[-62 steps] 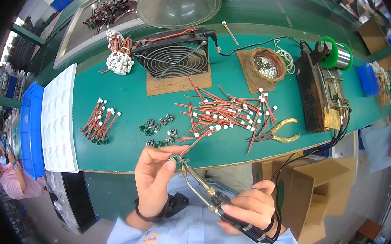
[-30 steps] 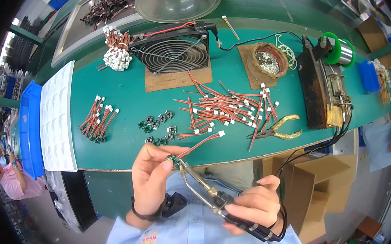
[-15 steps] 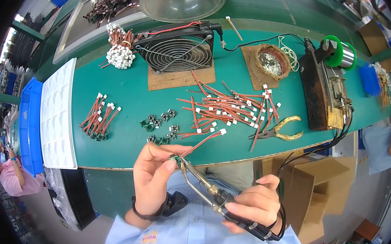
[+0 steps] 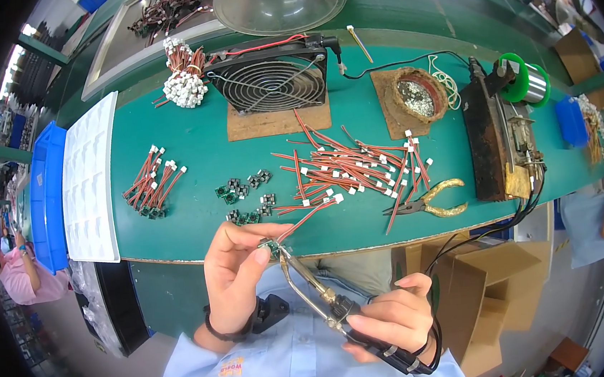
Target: The person picks up a circuit board and a wire, joins them using a soldering iron, and then trims the excess wire with pliers. This process is repeated for another circuit board and wire before the person cleans the soldering iron tip.
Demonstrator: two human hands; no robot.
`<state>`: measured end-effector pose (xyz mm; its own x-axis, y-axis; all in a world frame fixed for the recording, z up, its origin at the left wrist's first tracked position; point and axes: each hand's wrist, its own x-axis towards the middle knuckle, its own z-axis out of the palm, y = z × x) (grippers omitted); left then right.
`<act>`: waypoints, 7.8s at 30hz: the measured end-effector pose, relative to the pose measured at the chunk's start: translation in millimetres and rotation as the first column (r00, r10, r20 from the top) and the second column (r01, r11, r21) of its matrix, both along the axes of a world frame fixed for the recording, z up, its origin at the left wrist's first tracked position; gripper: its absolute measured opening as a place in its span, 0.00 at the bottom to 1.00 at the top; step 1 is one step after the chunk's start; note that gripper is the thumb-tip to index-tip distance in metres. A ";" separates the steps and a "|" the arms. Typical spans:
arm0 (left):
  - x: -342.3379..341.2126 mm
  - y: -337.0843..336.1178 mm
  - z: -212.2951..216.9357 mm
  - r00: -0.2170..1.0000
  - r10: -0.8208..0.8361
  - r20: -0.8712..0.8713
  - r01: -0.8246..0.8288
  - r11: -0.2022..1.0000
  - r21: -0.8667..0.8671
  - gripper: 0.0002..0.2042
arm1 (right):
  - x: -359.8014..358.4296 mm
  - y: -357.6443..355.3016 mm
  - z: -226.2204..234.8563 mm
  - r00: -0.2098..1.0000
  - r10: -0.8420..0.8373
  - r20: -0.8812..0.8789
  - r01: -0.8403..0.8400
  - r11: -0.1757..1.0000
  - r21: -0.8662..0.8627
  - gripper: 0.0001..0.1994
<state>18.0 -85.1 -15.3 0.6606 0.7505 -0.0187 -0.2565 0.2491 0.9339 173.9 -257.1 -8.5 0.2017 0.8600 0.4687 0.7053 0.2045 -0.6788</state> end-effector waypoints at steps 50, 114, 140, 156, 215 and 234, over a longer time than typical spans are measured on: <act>-4.1 2.0 -4.3 0.997 -0.008 0.078 0.017 0.993 -0.113 0.03 | -4.0 4.9 -9.6 0.999 0.044 0.018 -0.045 0.995 0.088 0.24; -60.2 25.5 6.8 0.899 -0.340 -0.276 0.376 0.922 0.088 0.06 | -19.9 89.6 -34.5 0.928 -0.267 -0.259 0.300 0.949 0.098 0.22; -17.4 8.4 8.2 0.919 -0.363 -0.155 0.339 0.927 -0.161 0.06 | 3.4 30.1 -9.9 0.961 -0.023 -0.276 -0.001 0.996 -0.086 0.19; -15.2 -0.8 -18.5 0.884 -0.299 0.360 0.453 0.739 -0.499 0.09 | -25.7 53.7 8.7 0.719 0.006 -0.695 -0.116 0.987 -0.112 0.22; -19.1 4.0 -30.3 0.866 -0.315 0.388 0.480 0.742 -0.468 0.12 | -27.2 70.6 23.2 0.827 0.104 -0.553 -0.125 0.992 0.001 0.21; -15.3 5.5 -25.6 0.867 -0.336 0.368 0.475 0.782 -0.405 0.10 | -20.9 68.5 25.0 0.843 0.102 -0.528 -0.146 0.988 -0.041 0.21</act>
<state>2.7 -79.6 -40.8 0.9318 0.3550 -0.0760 -0.2462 0.7717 0.5863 153.0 -188.5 16.5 0.2870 0.9233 0.2553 0.2132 0.1983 -0.9567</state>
